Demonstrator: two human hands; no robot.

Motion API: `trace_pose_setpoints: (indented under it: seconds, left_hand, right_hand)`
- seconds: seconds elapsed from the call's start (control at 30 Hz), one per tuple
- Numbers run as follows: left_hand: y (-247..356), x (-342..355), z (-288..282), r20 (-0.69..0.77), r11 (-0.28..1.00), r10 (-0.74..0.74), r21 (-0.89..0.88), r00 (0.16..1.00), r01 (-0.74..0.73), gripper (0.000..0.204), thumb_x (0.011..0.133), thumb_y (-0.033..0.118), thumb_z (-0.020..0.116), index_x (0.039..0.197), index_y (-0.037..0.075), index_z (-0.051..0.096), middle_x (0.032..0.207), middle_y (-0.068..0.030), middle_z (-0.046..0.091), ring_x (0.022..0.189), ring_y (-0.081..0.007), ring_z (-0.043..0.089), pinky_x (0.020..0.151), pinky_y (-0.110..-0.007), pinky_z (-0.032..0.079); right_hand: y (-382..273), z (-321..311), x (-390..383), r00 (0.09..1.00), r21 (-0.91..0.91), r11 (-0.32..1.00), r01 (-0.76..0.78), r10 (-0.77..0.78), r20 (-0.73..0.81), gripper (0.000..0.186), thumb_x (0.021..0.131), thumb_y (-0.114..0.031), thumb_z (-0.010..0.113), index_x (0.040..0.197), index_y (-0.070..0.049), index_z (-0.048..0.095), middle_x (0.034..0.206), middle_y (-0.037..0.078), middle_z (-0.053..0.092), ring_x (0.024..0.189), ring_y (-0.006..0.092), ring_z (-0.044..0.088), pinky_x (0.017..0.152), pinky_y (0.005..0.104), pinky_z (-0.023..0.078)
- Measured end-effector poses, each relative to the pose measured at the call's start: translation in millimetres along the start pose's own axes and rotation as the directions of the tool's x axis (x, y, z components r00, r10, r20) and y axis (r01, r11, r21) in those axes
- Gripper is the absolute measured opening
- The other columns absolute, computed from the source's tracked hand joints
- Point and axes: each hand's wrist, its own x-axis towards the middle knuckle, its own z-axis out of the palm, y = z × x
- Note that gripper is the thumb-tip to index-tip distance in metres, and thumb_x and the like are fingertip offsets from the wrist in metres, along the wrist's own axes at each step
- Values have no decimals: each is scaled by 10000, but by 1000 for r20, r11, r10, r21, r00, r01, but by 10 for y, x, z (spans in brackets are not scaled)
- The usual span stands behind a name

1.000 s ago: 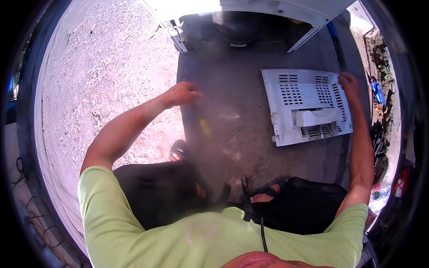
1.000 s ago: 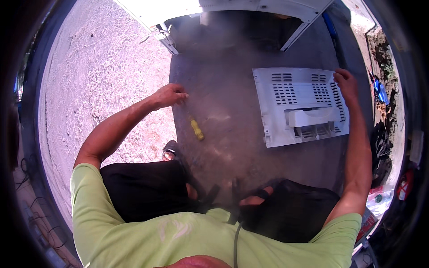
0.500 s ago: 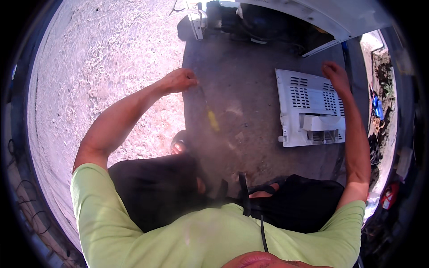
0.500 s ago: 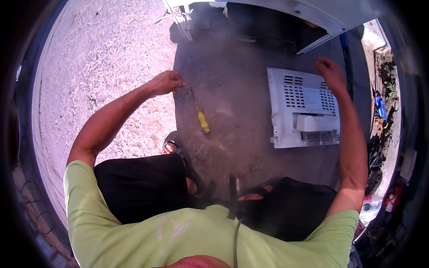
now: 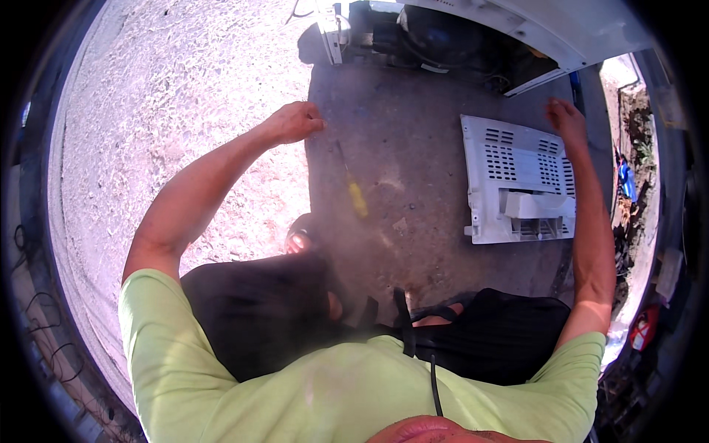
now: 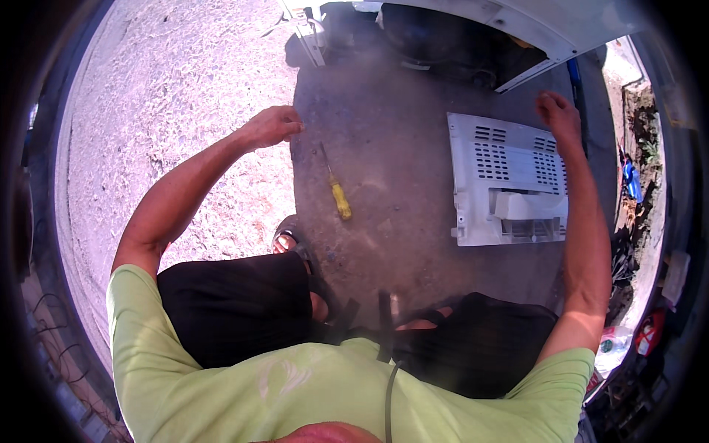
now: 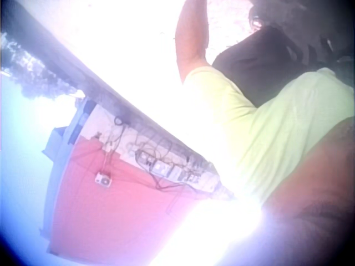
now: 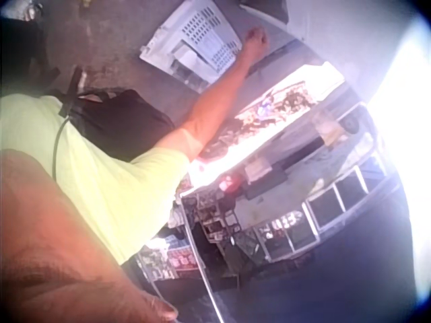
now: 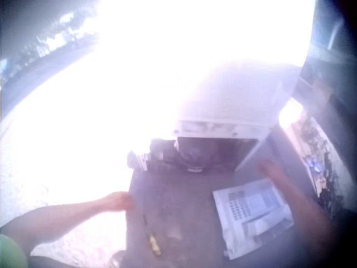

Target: The person uses a screwdriver to remove a plastic panel from the bottom back of a refrigerator, then uses pliers to handle wires near the compressor.

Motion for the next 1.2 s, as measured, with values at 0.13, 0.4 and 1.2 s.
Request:
trace_pose_setpoints:
  seconds: [0.13, 0.4, 1.2]
  left_hand:
    - [164, 9, -174, -76, 999, -14, -45, 997, 10, 368, 941, 300, 623, 1109, -23, 671, 986, -151, 704, 880, -222, 695, 813, -353, 534]
    - [477, 107, -522, -353, 948, 26, -289, 935, -135, 419, 946, 363, 616, 1179, 17, 653, 1027, -99, 698, 862, -177, 699, 835, -332, 520]
    - [615, 25, -893, -524, 999, 49, 6, 850, -54, 577, 932, 366, 635, 1416, 81, 505, 1104, -143, 700, 881, -217, 710, 858, -363, 536]
  right_hand:
    - [3, -21, -18, 1000, 2, 1000, -6, 6, -13, 286, 959, -265, 660, 1143, -53, 720, 904, 8, 716, 725, 57, 611, 642, 215, 465]
    - [22, -157, -57, 1000, -22, 999, 24, -23, 19, 273, 963, -281, 660, 1108, -60, 728, 865, -7, 700, 699, 43, 590, 620, 208, 447]
    - [25, -192, -168, 999, 12, 1000, -23, 22, 31, 269, 972, -245, 642, 1148, -53, 710, 924, 15, 706, 742, 64, 608, 627, 216, 448]
